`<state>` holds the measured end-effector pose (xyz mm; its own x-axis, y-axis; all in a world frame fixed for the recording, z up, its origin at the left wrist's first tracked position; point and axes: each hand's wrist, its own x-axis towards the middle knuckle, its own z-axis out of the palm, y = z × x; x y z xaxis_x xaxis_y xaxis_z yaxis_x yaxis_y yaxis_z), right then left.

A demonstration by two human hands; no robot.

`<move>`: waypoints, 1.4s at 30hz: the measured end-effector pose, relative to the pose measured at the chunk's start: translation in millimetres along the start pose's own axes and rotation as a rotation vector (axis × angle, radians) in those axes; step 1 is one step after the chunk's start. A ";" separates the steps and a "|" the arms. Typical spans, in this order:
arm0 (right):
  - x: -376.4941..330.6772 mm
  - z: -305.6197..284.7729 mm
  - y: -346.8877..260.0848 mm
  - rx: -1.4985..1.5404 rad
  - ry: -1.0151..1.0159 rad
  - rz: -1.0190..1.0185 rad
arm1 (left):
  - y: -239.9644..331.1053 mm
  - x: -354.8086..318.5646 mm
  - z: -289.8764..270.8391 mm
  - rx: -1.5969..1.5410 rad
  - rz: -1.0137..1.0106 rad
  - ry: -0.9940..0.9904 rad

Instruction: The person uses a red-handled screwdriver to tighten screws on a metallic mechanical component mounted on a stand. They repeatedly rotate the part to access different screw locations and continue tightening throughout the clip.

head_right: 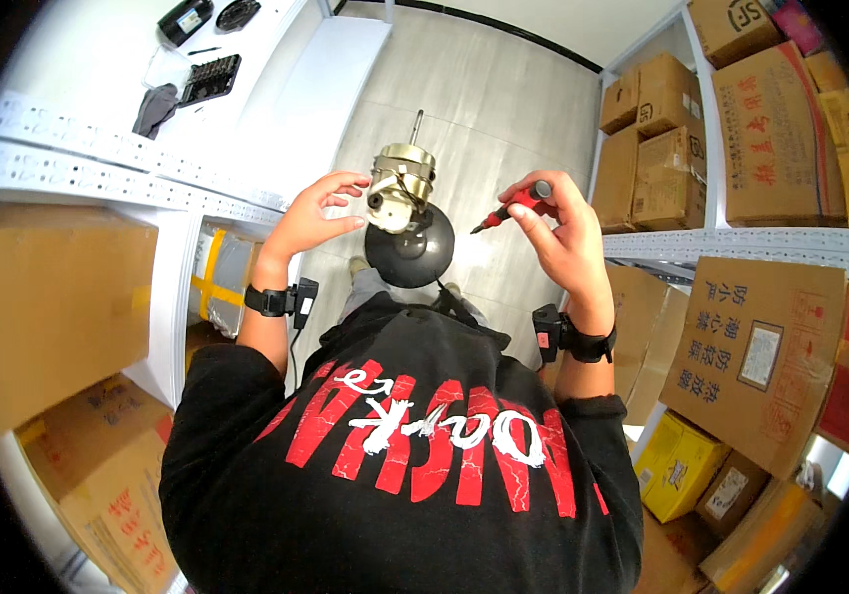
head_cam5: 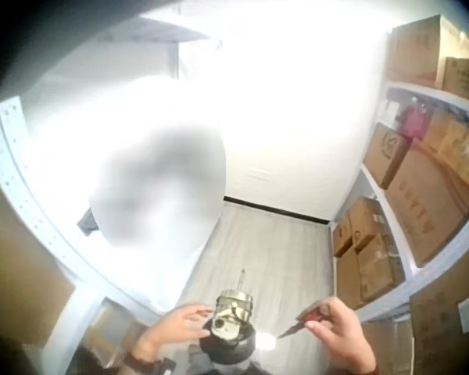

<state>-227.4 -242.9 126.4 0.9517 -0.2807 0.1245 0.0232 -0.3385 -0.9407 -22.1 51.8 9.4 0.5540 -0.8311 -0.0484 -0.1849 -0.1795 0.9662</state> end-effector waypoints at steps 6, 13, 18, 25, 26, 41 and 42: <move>-17.8 -11.7 8.1 0.138 -0.019 -0.076 | 9.6 -20.6 54.4 -0.033 -0.068 0.279; -27.4 -3.5 6.2 0.112 -0.080 -0.152 | 0.5 -28.3 65.0 -0.019 -0.096 0.357; -27.4 11.1 16.3 0.016 -0.097 -0.122 | -5.6 -26.0 57.4 -0.027 -0.061 0.306; -23.1 43.1 23.6 -0.048 -0.302 0.179 | -7.7 -21.3 31.5 0.083 0.040 0.223; -23.9 50.1 21.7 -0.125 -0.354 0.124 | -4.0 -21.1 25.4 0.104 0.034 0.182; -31.7 111.0 50.9 -0.394 -0.148 0.133 | 29.9 28.2 4.9 0.384 0.452 -0.145; -33.6 112.2 59.6 -0.338 -0.081 0.158 | 31.1 29.3 4.3 0.347 0.455 -0.149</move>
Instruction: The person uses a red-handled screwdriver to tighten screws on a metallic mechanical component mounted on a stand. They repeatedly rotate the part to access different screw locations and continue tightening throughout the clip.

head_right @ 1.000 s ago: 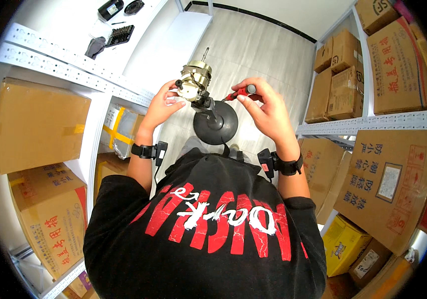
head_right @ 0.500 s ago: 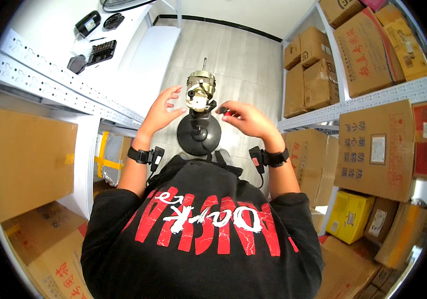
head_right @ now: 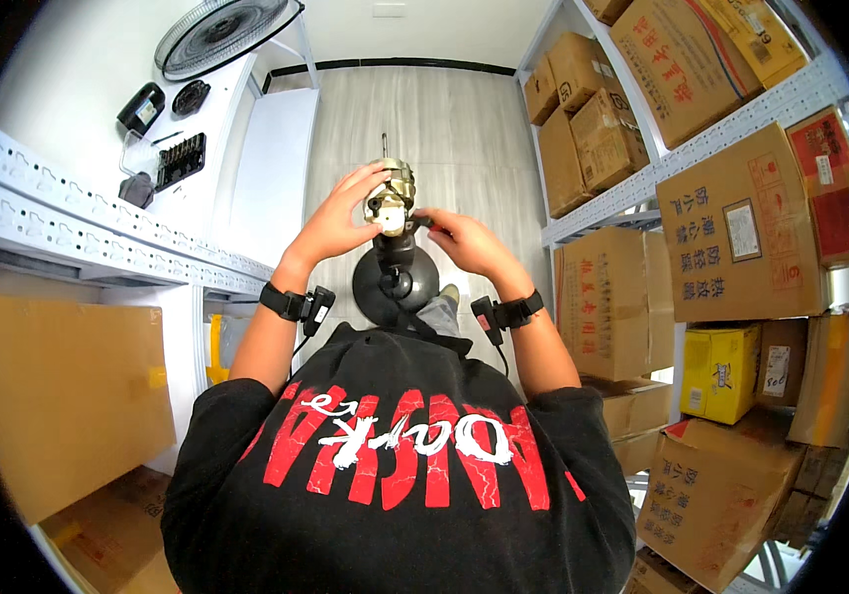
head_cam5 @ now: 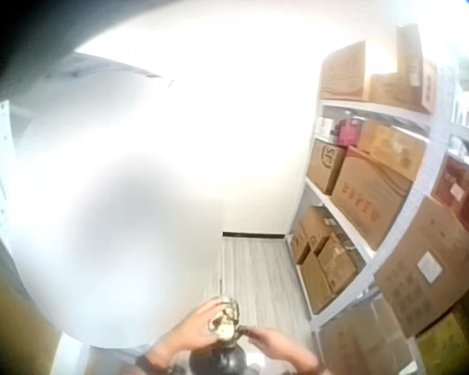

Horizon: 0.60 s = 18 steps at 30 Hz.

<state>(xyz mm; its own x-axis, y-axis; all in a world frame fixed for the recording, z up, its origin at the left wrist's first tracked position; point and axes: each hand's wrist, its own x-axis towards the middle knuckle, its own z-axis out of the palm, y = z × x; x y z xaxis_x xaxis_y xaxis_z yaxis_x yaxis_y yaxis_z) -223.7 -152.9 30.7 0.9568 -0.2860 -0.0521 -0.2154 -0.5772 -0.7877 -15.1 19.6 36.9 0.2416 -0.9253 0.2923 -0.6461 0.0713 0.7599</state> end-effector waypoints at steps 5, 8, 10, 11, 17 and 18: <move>7.1 12.1 26.6 0.200 0.180 0.147 | 2.2 2.4 -2.4 -0.037 -0.008 0.014; 15.3 20.3 22.2 0.256 0.263 0.071 | -2.4 2.2 -1.0 -0.080 -0.034 0.042; 19.9 22.1 19.0 0.238 0.261 0.091 | -3.4 1.3 -2.4 -0.088 -0.049 0.044; 22.0 22.1 19.3 0.207 0.242 0.125 | -3.7 1.3 -2.8 -0.094 -0.055 0.048; 29.4 28.6 23.1 0.237 0.229 0.107 | -8.0 0.2 -2.9 -0.086 -0.085 0.075; 29.9 25.9 25.3 0.233 0.211 0.097 | -9.2 0.0 -2.6 -0.078 -0.078 0.076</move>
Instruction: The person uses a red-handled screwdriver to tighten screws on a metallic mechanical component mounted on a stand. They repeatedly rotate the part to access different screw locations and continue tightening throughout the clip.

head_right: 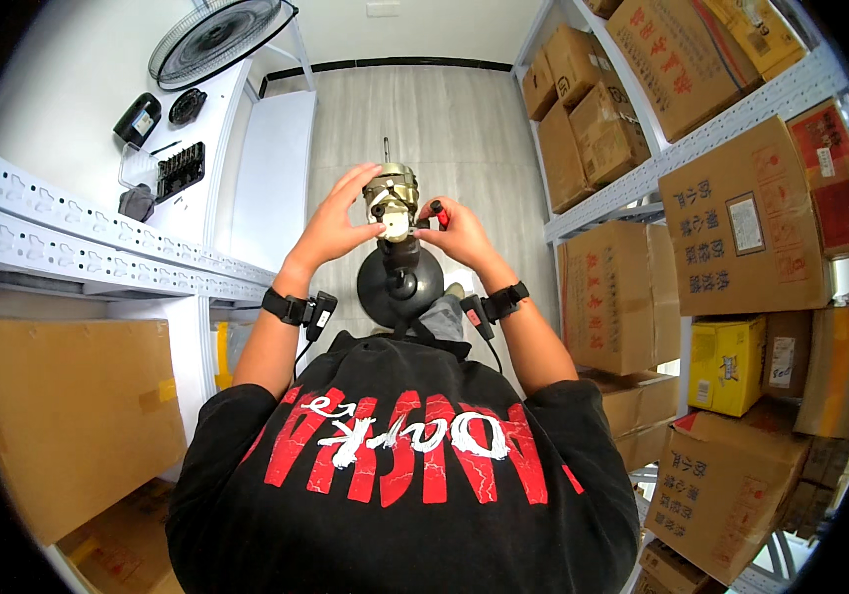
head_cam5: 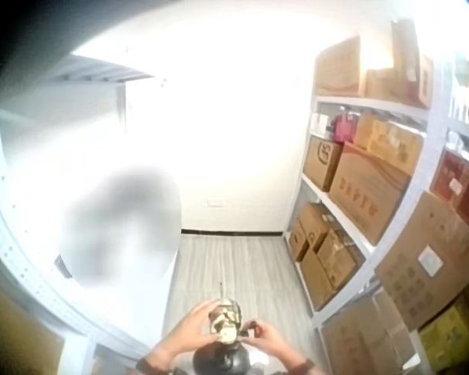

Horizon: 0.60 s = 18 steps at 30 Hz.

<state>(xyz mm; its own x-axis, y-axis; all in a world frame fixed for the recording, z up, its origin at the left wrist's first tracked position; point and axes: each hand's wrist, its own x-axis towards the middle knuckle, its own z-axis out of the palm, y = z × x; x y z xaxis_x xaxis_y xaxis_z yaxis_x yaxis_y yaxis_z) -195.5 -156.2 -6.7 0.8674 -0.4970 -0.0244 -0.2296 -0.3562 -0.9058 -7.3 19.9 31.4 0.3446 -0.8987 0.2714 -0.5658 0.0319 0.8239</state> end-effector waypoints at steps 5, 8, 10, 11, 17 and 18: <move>9.2 -36.3 -17.0 0.172 0.046 0.050 | 4.4 0.8 -2.0 -0.018 -0.012 -0.014; 25.0 -52.5 -52.7 0.159 0.106 0.048 | -6.2 0.6 0.5 -0.012 0.011 0.004; 37.5 -57.5 -77.6 0.163 0.135 0.136 | -4.9 -1.0 -1.5 -0.001 0.010 0.003; 44.9 -59.9 -83.0 0.181 0.162 0.160 | -4.0 -0.2 -1.9 0.000 0.012 -0.001; 83.9 -59.3 -92.4 0.165 0.189 0.066 | -4.8 -1.7 -1.2 -0.005 0.013 -0.001; 88.1 -57.8 -94.2 0.170 0.169 0.072 | -4.7 -1.5 -1.2 0.004 0.031 0.012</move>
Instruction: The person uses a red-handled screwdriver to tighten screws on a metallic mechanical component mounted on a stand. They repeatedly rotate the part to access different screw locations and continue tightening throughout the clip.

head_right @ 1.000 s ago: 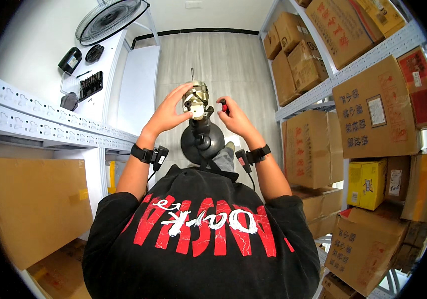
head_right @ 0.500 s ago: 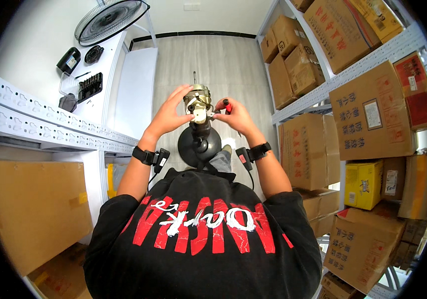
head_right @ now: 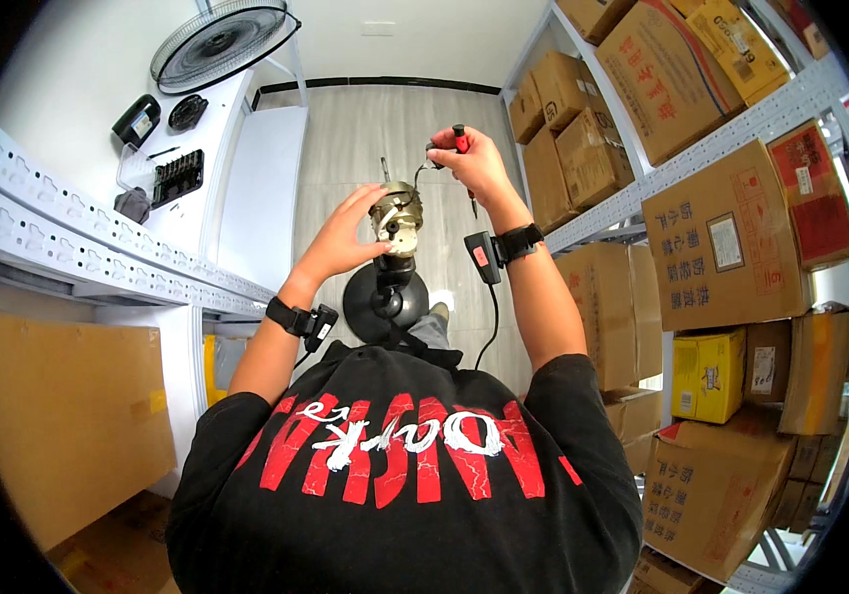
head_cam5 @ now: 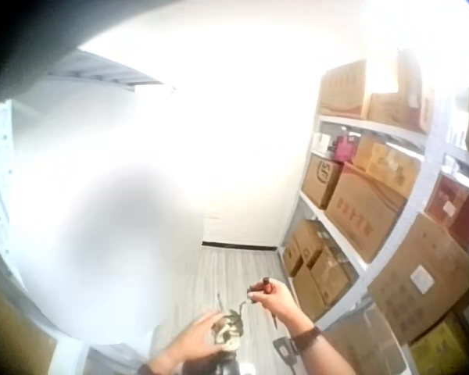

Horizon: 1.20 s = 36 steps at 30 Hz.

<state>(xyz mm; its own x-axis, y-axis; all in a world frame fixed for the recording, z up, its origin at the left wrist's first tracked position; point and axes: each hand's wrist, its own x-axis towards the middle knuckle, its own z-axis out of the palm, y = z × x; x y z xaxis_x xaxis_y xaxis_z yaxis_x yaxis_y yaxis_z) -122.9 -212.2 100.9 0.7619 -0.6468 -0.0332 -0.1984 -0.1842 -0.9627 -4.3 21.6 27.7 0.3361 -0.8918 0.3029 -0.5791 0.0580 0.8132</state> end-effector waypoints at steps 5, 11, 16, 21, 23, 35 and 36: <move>25.0 3.6 19.7 -0.013 -0.156 0.040 | 1.4 2.6 2.4 0.015 0.060 0.036; 32.3 16.3 25.2 -0.098 -0.275 0.102 | -0.9 0.4 2.6 0.028 0.038 0.049; 29.1 20.3 36.7 -0.080 -0.299 0.133 | 1.6 -0.1 3.0 0.042 0.021 0.042; 30.1 18.7 49.7 -0.066 -0.291 0.172 | 3.8 1.2 4.1 0.052 -0.011 0.037; 26.1 19.9 48.7 -0.063 -0.270 0.217 | 2.8 1.6 5.0 0.059 -0.016 0.037; -22.2 -24.3 56.2 0.139 0.004 0.205 | -5.2 3.6 6.7 0.056 0.015 0.022; -31.4 -28.4 53.0 0.119 0.043 0.179 | -6.7 4.2 6.3 0.056 0.014 0.016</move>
<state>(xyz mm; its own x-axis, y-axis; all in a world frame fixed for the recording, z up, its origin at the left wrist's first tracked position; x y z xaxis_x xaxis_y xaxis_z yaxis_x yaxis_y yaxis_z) -174.8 -222.7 58.6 0.6935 -0.6930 -0.1971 -0.2517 0.0232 -0.9675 -3.6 14.6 20.4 0.3386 -0.8839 0.3225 -0.6248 0.0451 0.7795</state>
